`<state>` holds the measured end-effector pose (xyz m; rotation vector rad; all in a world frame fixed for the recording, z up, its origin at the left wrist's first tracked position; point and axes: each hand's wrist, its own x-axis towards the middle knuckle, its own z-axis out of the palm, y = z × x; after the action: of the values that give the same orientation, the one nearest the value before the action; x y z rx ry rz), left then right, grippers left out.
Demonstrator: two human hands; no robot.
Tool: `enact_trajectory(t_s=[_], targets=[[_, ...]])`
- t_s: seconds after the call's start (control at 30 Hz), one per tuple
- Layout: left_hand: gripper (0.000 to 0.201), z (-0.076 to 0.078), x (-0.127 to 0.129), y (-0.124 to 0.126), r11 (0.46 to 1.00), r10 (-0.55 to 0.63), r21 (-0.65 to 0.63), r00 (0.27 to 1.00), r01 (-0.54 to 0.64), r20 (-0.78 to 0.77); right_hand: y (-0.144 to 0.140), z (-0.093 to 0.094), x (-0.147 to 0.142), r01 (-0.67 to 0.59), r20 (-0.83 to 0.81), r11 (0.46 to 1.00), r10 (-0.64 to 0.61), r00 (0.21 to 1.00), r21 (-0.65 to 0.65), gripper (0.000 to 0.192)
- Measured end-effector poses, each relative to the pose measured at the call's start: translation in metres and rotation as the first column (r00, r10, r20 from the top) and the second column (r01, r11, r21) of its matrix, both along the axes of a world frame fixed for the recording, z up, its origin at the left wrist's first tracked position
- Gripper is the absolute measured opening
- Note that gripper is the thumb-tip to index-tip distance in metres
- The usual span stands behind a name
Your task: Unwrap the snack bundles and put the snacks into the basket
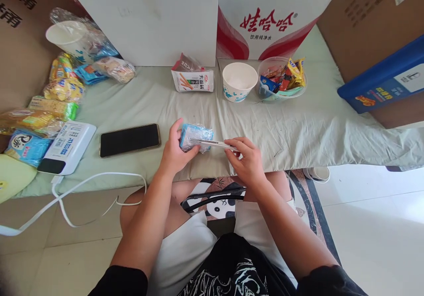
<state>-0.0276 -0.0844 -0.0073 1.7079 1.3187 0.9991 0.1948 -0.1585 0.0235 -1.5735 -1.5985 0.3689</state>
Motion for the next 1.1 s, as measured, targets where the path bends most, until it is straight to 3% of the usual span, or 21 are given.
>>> enact_trajectory(t_s=[0.2, 0.53, 0.77, 0.87, 0.97, 1.1], targets=[[0.088, -0.002, -0.001, 0.001, 1.0, -0.014, 0.028, 1.0, 0.013, 0.011, 0.004, 0.008, -0.008, 0.066, -0.01, 0.984, -0.066, 0.998, 0.164, 0.011], [0.087, -0.002, -0.001, 0.001, 1.0, -0.008, 0.024, 1.0, 0.009, -0.007, 0.007, 0.01, -0.013, 0.107, -0.08, 0.984, -0.096, 0.992, 0.14, 0.014], [0.086, 0.0, 0.0, 0.001, 1.0, -0.007, 0.003, 1.0, 0.007, -0.011, 0.003, 0.005, 0.0, -0.065, -0.012, 0.994, 0.066, 0.998, 0.092, 0.022], [0.085, 0.004, 0.0, 0.0, 1.0, -0.009, -0.004, 0.998, 0.009, -0.055, -0.002, 0.007, 0.008, -0.046, 0.036, 0.995, 0.043, 0.998, 0.092, 0.022], [0.085, 0.006, 0.0, 0.0, 1.0, -0.017, -0.003, 0.995, 0.017, -0.094, -0.003, 0.01, 0.006, -0.033, 0.047, 0.984, 0.025, 0.999, 0.173, 0.022], [0.087, 0.007, 0.001, 0.001, 1.0, -0.015, 0.001, 0.994, 0.015, -0.104, 0.001, 0.009, 0.001, -0.208, 0.159, 0.958, 0.178, 0.971, 0.197, 0.036]])
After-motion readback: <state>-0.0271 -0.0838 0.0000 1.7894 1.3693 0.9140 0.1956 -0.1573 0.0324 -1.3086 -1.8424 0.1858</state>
